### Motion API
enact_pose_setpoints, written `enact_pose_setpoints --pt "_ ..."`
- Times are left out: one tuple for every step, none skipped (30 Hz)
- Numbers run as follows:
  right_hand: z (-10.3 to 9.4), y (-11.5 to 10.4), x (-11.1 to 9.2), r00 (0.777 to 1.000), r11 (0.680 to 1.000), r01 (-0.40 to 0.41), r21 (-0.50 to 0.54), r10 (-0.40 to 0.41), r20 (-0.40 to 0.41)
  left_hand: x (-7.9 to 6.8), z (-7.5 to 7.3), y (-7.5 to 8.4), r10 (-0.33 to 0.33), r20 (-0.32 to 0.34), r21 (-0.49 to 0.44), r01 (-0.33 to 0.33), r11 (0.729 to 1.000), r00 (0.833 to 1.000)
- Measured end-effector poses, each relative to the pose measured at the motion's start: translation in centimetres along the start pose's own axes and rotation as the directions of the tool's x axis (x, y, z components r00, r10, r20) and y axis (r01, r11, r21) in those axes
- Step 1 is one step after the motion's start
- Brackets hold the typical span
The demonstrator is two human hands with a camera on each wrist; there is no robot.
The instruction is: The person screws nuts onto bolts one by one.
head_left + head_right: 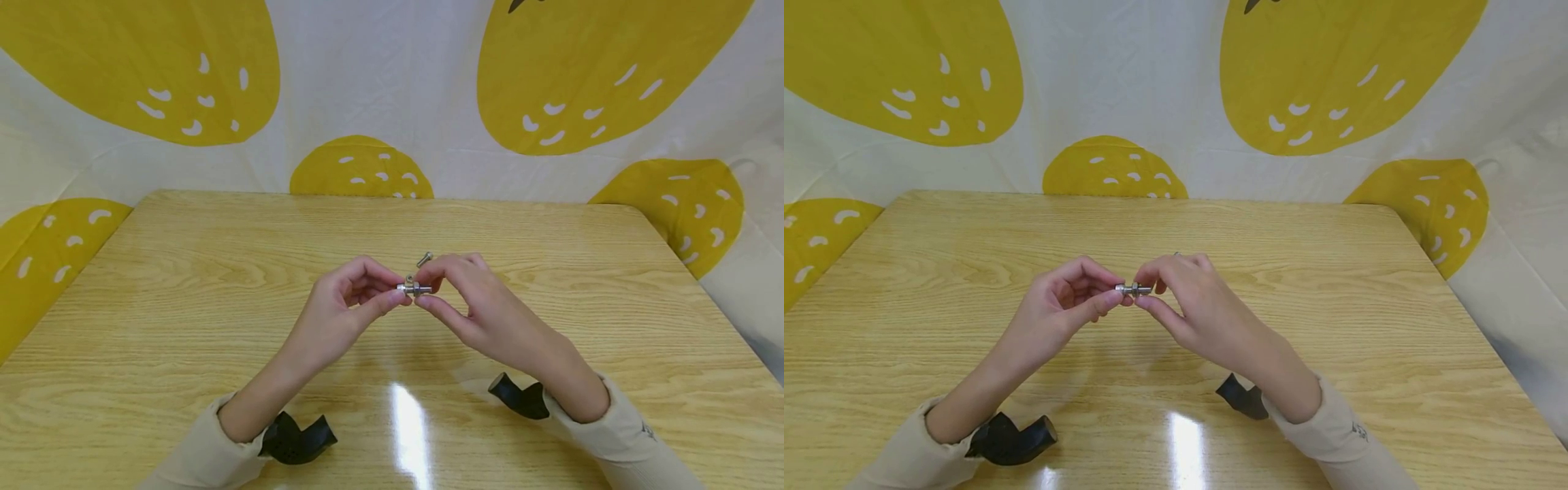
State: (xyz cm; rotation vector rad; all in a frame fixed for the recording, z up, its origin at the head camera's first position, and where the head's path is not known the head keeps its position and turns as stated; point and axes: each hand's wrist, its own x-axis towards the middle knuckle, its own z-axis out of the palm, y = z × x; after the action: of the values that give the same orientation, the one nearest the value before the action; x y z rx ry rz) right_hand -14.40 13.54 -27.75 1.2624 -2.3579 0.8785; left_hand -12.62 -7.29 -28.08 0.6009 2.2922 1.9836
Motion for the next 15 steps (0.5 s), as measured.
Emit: enact_pose_setpoints --pt "0.05 0.07 0.01 1.000 1.000 0.011 0.000 -0.011 -0.002 -0.01 0.00 0.01 -0.002 0.000 -0.001 0.002 1.000 1.000" --pt "0.07 0.08 0.04 1.000 1.000 0.018 0.001 -0.018 -0.002 -0.01 0.00 0.01 -0.002 0.000 -0.003 0.002 1.000 1.000" --pt "0.06 0.07 0.08 1.000 1.000 0.021 0.001 -0.021 0.003 -0.01 0.00 0.01 -0.002 0.000 -0.002 0.002 1.000 1.000" --pt "0.05 0.05 0.11 1.000 1.000 0.020 0.003 -0.021 0.011 -0.01 0.02 0.01 -0.002 0.001 -0.003 0.002 1.000 1.000" --pt "0.02 -0.01 0.13 1.000 1.000 0.018 0.004 -0.018 0.019 -0.01 0.03 0.00 0.001 0.002 -0.003 -0.001 1.000 1.000" --pt "-0.01 -0.05 0.14 1.000 1.000 0.014 0.006 -0.014 0.026 0.00 0.05 0.00 0.003 0.003 -0.002 -0.003 1.000 1.000" --pt "-0.03 -0.09 0.15 0.999 1.000 0.008 0.009 -0.008 0.034 0.00 0.08 -0.01 0.008 0.004 0.000 -0.008 1.000 1.000" --pt "-0.06 -0.14 0.15 0.999 1.000 0.002 0.012 -0.002 0.042 0.01 0.11 -0.01 0.013 0.006 0.002 -0.013 1.000 1.000" --pt "-0.05 -0.14 0.15 0.999 1.000 -0.003 0.016 0.002 0.047 0.01 0.14 -0.02 0.017 0.007 0.003 -0.017 1.000 1.000" --pt "-0.01 -0.11 0.13 0.999 1.000 -0.002 0.017 0.001 0.046 0.00 0.18 -0.03 0.020 0.010 0.003 -0.020 1.000 1.000" --pt "0.05 -0.07 0.11 0.999 1.000 0.002 0.018 -0.002 0.040 0.00 0.21 -0.04 0.024 0.011 0.004 -0.024 1.000 1.000" --pt "0.11 -0.01 0.10 0.999 1.000 0.004 0.018 -0.005 0.036 -0.01 0.25 -0.07 0.026 0.012 0.008 -0.026 1.000 1.000" --pt "0.16 0.05 0.11 0.999 1.000 0.007 0.016 -0.007 0.031 -0.02 0.29 -0.08 0.028 0.014 0.010 -0.028 1.000 1.000" --pt "0.20 0.09 0.09 1.000 1.000 0.007 0.014 -0.008 0.028 -0.02 0.32 -0.10 0.029 0.015 0.011 -0.029 1.000 0.999" --pt "0.22 0.12 0.07 1.000 1.000 0.000 0.014 -0.001 0.031 -0.03 0.35 -0.12 0.029 0.018 0.013 -0.029 1.000 0.999"
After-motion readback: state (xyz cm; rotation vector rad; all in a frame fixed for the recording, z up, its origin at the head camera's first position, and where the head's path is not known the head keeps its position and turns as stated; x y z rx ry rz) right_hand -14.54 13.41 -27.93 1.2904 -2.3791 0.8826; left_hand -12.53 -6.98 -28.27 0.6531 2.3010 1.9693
